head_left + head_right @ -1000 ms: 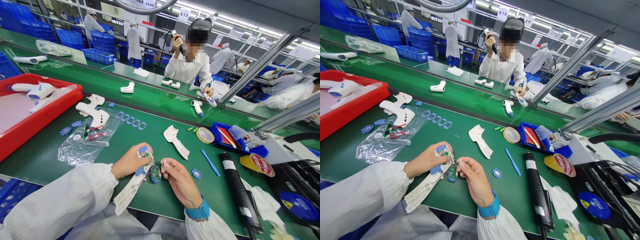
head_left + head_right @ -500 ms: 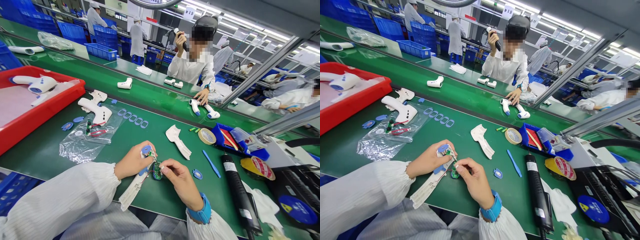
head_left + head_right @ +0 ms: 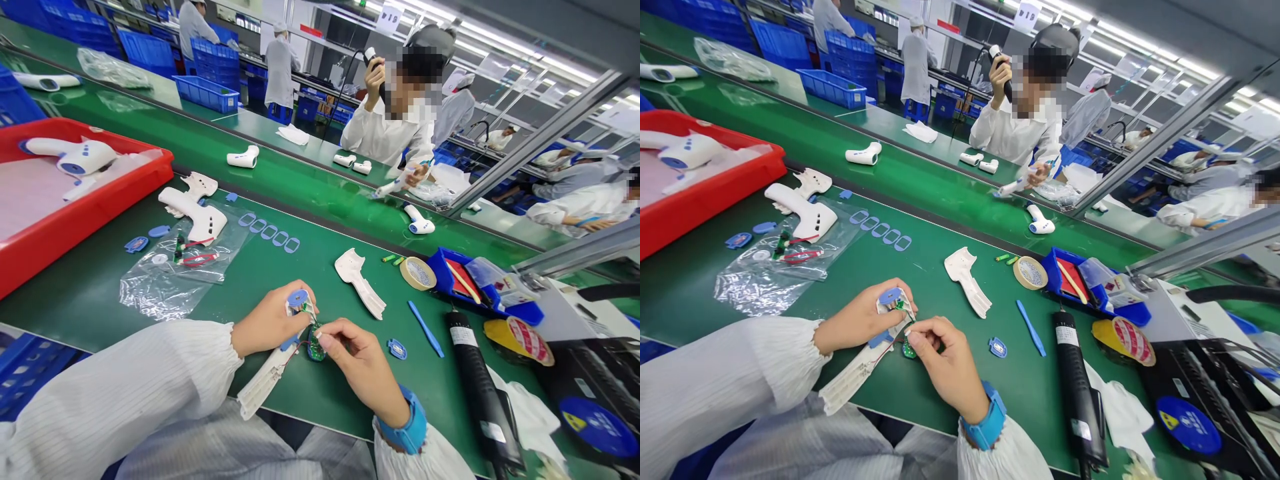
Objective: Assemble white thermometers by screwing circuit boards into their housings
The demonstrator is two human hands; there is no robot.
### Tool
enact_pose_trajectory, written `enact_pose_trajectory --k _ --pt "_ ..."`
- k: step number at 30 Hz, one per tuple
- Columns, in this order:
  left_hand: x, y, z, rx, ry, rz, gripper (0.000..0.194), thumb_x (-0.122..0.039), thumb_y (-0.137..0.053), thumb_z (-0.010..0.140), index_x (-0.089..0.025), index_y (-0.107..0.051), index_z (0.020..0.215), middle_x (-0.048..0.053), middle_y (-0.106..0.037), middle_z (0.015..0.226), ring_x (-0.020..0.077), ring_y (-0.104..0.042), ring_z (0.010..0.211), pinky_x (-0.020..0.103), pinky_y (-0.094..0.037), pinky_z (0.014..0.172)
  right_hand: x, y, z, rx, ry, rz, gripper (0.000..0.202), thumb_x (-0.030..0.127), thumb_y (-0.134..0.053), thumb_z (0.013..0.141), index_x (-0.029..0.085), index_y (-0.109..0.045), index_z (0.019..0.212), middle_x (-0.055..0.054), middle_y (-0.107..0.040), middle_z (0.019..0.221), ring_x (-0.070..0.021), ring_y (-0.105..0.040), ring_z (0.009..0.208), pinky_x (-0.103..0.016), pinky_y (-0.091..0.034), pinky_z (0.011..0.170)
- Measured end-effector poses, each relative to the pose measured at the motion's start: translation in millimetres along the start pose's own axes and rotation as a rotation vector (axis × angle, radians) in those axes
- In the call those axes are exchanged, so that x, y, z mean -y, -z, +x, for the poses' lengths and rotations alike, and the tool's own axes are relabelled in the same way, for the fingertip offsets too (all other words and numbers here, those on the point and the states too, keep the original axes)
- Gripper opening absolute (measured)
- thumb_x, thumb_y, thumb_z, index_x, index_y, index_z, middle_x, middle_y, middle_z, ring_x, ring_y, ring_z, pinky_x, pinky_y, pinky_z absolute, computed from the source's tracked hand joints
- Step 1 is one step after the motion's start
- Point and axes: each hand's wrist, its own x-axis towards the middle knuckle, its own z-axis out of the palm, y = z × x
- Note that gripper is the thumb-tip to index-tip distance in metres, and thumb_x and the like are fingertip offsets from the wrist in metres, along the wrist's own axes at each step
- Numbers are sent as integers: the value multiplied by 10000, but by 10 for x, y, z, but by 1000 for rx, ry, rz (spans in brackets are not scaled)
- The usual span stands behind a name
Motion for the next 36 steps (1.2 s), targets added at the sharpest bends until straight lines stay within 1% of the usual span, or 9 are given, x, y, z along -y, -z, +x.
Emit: enact_pose_trajectory --k 5,7,10,15,27,36 --pt "43 -2 22 4 7 -33 165 -99 -475 683 -177 -524 820 -7 -629 802 138 -575 731 245 -439 685 90 -83 32 -41 99 -445 155 230 -488 842 196 -601 742 9 -536 638 -135 -450 635 -258 -349 602" --pt "47 -1 27 2 15 -52 165 -101 -467 679 -175 -519 817 -4 -623 795 140 -571 728 246 -438 676 116 -111 49 -64 133 -566 154 213 -478 845 199 -586 736 7 -540 640 -144 -453 651 -262 -336 604" --pt "29 3 28 0 38 -80 166 -107 -451 673 -172 -509 814 -6 -604 769 140 -559 710 246 -432 660 138 -141 79 -90 148 -666 152 189 -484 830 201 -562 700 8 -541 628 -150 -449 648 -259 -320 586" --pt "-5 12 16 7 59 -82 151 -148 -441 696 -173 -518 823 -29 -541 709 117 -498 636 228 -409 604 153 -142 137 -90 121 -696 168 180 -500 807 199 -533 642 16 -525 595 -143 -456 632 -247 -316 576" --pt "1 13 -17 55 46 -79 126 -154 -433 724 -194 -487 831 -46 -493 700 98 -471 601 211 -401 586 203 -96 197 -29 87 -730 162 156 -511 747 198 -493 591 27 -489 546 -134 -434 605 -235 -280 543" --pt "-13 13 -20 61 20 -37 108 -158 -410 747 -191 -475 827 -37 -485 693 103 -454 602 217 -396 585 248 -100 225 -27 85 -783 188 156 -508 722 191 -424 558 30 -479 529 -126 -401 589 -235 -234 526"
